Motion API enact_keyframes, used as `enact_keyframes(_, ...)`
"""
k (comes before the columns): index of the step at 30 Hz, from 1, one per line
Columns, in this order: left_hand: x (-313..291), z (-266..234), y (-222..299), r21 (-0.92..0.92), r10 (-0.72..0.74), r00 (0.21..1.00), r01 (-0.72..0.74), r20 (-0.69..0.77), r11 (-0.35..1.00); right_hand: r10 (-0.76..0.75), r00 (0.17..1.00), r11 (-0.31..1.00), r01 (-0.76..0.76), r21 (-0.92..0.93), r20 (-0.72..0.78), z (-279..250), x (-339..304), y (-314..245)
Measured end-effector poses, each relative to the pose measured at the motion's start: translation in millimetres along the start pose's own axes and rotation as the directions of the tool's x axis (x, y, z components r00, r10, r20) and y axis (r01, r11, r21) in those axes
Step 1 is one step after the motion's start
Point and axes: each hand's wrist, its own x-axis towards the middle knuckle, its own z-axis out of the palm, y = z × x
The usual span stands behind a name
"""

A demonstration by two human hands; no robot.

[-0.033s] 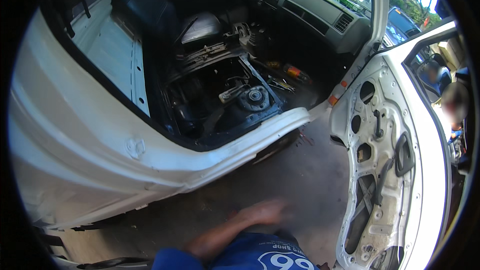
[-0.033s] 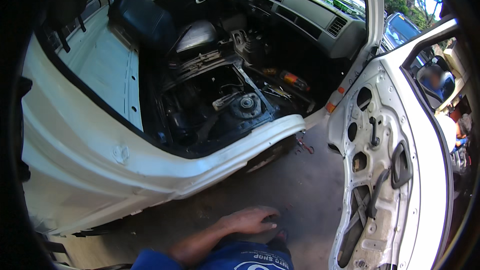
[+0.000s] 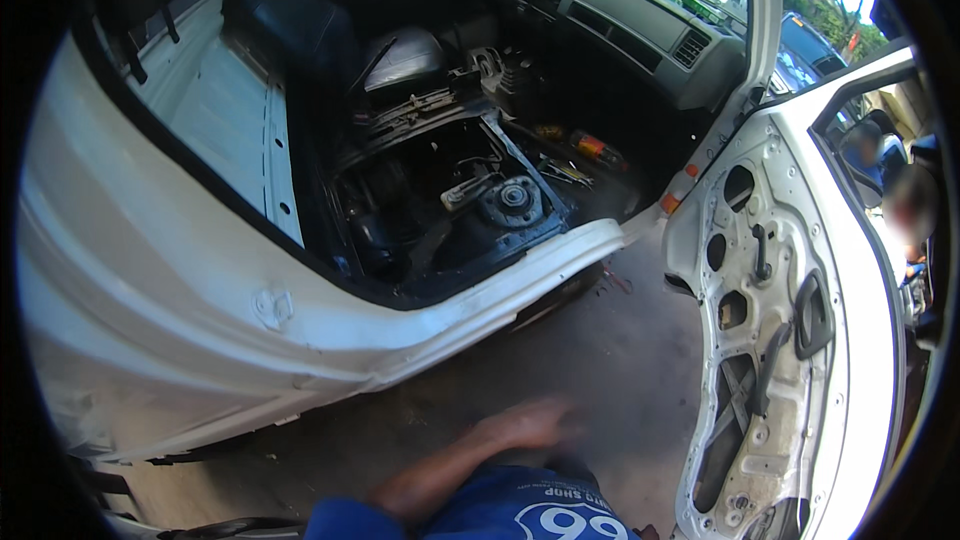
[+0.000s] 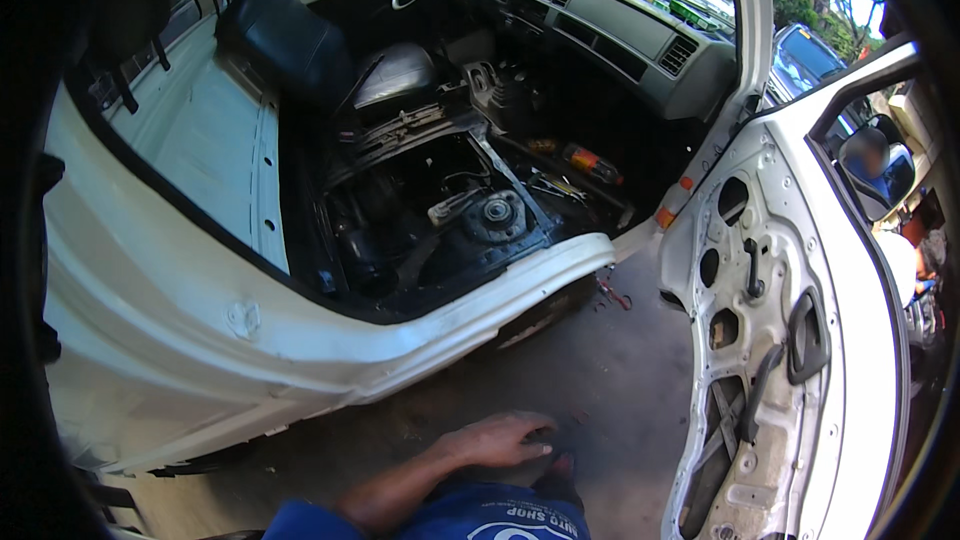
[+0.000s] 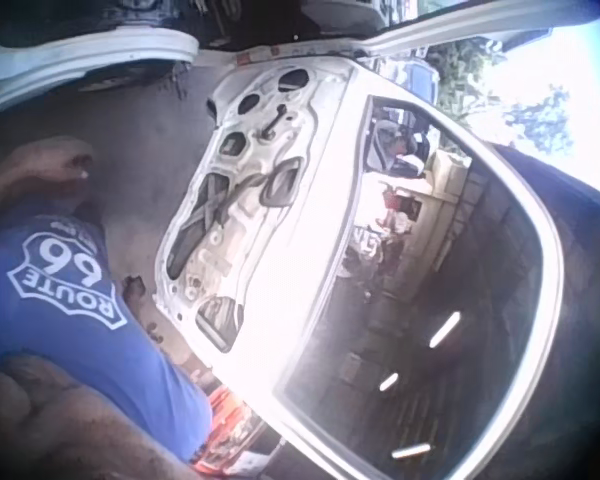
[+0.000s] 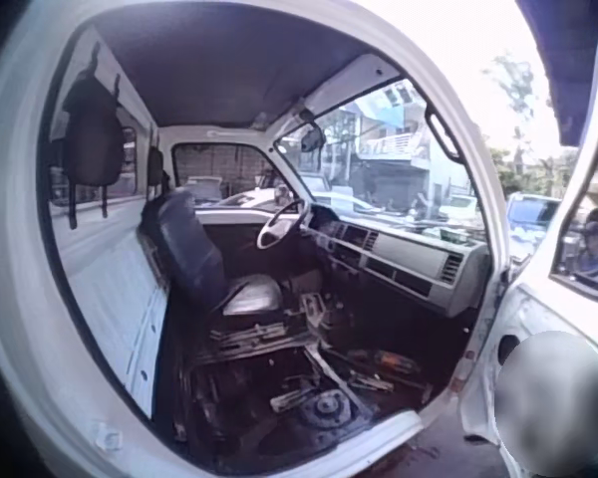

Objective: The person walks through an auto repair shop, approaches a white van with its interior partially disassembled, and inspects the center console area. They handle a small green box and a smartphone, placing the phone on the dashboard and interacting with the console components.

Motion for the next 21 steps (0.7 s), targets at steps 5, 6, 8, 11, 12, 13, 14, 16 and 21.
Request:
enact_keyframes(5,19.5,-64.1,-48.8,-0.082,-0.178,0.983,0.174,-0.05,0.981,-0.1,0.992,0.993,0.104,0.058,-0.073,12.1,45.7,-97.0)
enact_keyframes(6,24.8,-74.2,-56.7,-0.085,-0.199,0.976,0.192,-0.085,0.978,-0.165,0.98,0.982,0.174,0.079,-0.111,6.4,58.5,-128.2)
enact_keyframes(8,33.9,-92.7,-72.6,-0.073,-0.265,0.951,0.256,-0.159,0.964,-0.297,0.935,0.931,0.329,0.16,-0.194,-17.4,87.7,-203.6)
enact_keyframes(11,45.9,-121.6,-95.5,-0.087,-0.387,0.859,0.38,-0.336,0.921,-0.632,0.663,0.744,0.665,-0.074,-0.401,-75.5,128.4,-340.2)
enact_keyframes(12,48.5,-130.8,-101.7,-0.047,-0.444,0.812,0.463,-0.379,0.885,-0.687,0.599,0.681,0.728,-0.077,-0.413,-100.4,139.4,-387.9)
enact_keyframes(13,51.3,-141.1,-107.4,-0.011,-0.479,0.752,0.533,-0.453,0.846,-0.749,0.495,0.587,0.804,-0.094,-0.441,-122.7,148.2,-437.3)
enact_keyframes(14,53.7,-150.7,-111.9,0.034,-0.502,0.694,0.602,-0.515,0.798,-0.782,0.425,0.511,0.856,-0.078,-0.455,-145.5,154.4,-484.4)
enact_keyframes(16,57.3,-167.7,-118.7,-0.123,-0.58,0.567,0.645,-0.584,0.754,-0.836,0.259,0.351,0.93,-0.109,-0.483,-185.6,166.9,-579.5)
enact_keyframes(21,61.3,-203.4,-127.5,-0.337,-0.645,0.246,0.689,-0.723,0.641,-0.944,0.183,0.252,0.937,-0.243,-0.273,-203.6,180.6,-765.1)
